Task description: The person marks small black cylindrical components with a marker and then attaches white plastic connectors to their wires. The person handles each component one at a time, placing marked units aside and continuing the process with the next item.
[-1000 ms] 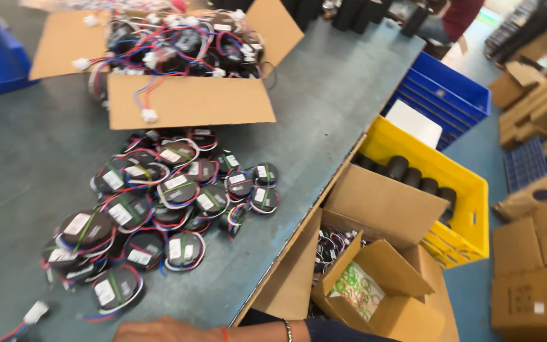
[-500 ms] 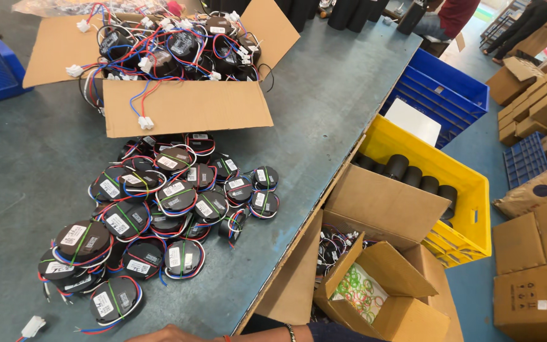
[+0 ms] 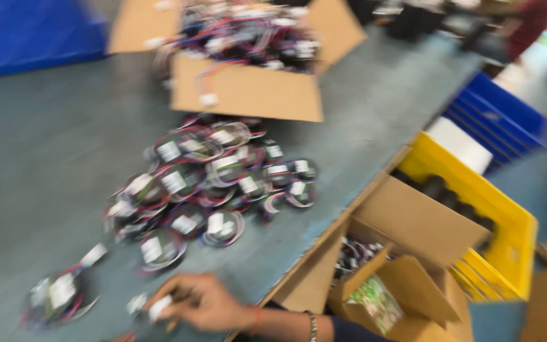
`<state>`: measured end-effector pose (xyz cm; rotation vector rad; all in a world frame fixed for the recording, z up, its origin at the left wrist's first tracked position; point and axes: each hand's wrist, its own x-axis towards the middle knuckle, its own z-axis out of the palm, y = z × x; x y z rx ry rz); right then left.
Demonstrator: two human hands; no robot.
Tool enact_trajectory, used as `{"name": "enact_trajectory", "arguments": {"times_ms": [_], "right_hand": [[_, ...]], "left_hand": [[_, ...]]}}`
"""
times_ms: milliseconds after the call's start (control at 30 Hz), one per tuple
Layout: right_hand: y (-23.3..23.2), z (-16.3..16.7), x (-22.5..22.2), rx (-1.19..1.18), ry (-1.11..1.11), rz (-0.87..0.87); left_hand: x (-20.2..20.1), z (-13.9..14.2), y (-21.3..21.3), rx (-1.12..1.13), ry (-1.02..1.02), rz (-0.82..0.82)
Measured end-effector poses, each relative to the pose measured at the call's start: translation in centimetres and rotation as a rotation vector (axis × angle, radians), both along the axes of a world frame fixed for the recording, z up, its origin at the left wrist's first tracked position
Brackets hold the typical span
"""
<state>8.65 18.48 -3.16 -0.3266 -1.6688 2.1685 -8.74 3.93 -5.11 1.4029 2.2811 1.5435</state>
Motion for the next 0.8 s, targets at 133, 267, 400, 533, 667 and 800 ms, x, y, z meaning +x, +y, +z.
{"name": "enact_trajectory", "arguments": {"times_ms": [133,267,400,533,667,800], "right_hand": [[1.2,0.4,-0.7,-0.023,0.005,-0.013],[2.0,0.2,-0.7,-0.018,-0.076,-0.004],[1.8,0.3,-1.0,0.074,0.04,0.033],[1.7,0.8,-1.0,0.08,0.055,0.028],[1.7,0.8,-1.0,0.133,0.068,0.04],[1.7,0.7,-1.0,0.187,0.082,0.07]], "left_hand": [[4.9,2.3,-0.8,0.031,0.185,0.149],[7.1,5.3,-0.7,-0.022,0.155,0.275],[6.4,8.2,-0.8,-0.005,0.144,0.213],[6.5,8.8,-0.6,-0.011,0.157,0.215],[6.6,7.9,-0.6,-0.024,0.153,0.194],[6.4,7.7,-0.6,-0.023,0.17,0.18]]}}
